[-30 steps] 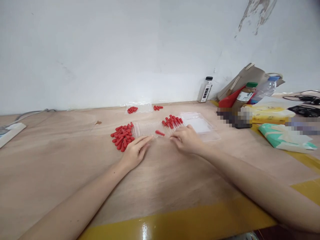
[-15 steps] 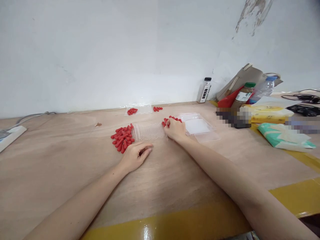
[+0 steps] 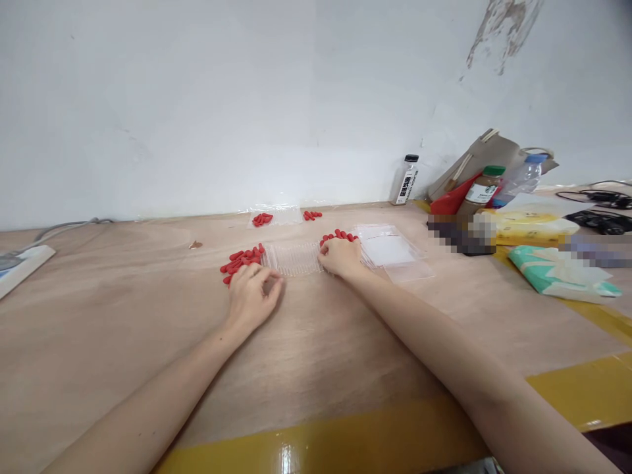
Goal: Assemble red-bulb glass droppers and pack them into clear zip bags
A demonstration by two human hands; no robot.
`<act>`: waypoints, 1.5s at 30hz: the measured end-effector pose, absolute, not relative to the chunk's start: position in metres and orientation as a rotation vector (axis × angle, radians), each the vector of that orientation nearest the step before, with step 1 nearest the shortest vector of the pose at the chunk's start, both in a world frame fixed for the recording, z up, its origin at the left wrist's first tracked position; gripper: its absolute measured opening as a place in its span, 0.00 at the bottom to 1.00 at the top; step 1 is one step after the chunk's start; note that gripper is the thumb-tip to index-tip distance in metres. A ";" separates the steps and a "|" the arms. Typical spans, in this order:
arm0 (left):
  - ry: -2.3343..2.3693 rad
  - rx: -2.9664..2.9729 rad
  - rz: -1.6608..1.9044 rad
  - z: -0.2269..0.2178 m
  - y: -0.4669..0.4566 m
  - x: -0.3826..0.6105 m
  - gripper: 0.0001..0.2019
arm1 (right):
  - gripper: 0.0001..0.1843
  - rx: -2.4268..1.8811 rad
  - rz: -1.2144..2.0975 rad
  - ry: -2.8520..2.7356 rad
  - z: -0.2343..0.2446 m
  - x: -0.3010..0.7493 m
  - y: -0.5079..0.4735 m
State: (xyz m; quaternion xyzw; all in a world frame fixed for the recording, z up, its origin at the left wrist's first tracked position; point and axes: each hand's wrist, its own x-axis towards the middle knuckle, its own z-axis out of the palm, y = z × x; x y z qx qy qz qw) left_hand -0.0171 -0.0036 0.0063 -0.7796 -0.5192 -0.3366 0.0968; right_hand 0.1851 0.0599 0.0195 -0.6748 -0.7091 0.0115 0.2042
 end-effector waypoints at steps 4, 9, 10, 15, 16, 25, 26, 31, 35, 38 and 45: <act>-1.813 -2.026 -0.957 0.015 0.008 -0.036 0.12 | 0.07 -2.001 0.008 -1.968 0.020 0.181 0.066; -2.005 -1.982 -0.895 0.022 0.020 -0.050 0.16 | 0.09 -2.062 -0.041 -1.982 0.019 0.176 0.070; -2.025 -1.986 -0.895 0.022 0.022 -0.052 0.15 | 0.10 -2.072 -0.041 -1.993 0.020 0.175 0.071; -2.113 -2.010 -0.878 0.019 0.029 -0.058 0.10 | 0.10 -2.121 0.039 -2.010 0.022 0.168 0.073; -2.121 -2.004 -0.875 0.018 0.030 -0.059 0.09 | 0.10 -2.128 0.066 -2.010 0.023 0.167 0.073; -2.051 -2.030 -0.734 0.017 0.029 -0.058 0.07 | 0.12 -2.012 0.267 -1.983 0.036 0.187 0.062; -2.031 -2.029 -0.728 0.018 0.029 -0.058 0.06 | 0.12 -1.972 0.293 -1.991 0.036 0.194 0.058; -1.948 -2.041 -0.841 0.020 0.025 -0.052 0.05 | 0.08 -1.673 0.392 -2.020 0.026 0.230 0.036; -1.903 -2.070 -1.096 0.020 0.021 -0.046 0.05 | 0.07 -1.283 0.531 -2.038 0.011 0.244 0.021; -1.957 -2.175 -1.265 0.018 0.018 -0.043 0.05 | 0.16 -1.195 0.484 -2.067 0.003 0.246 0.013; -1.549 -2.078 -1.386 0.017 0.017 -0.043 0.06 | 0.10 -1.216 0.300 -2.078 -0.001 0.238 0.002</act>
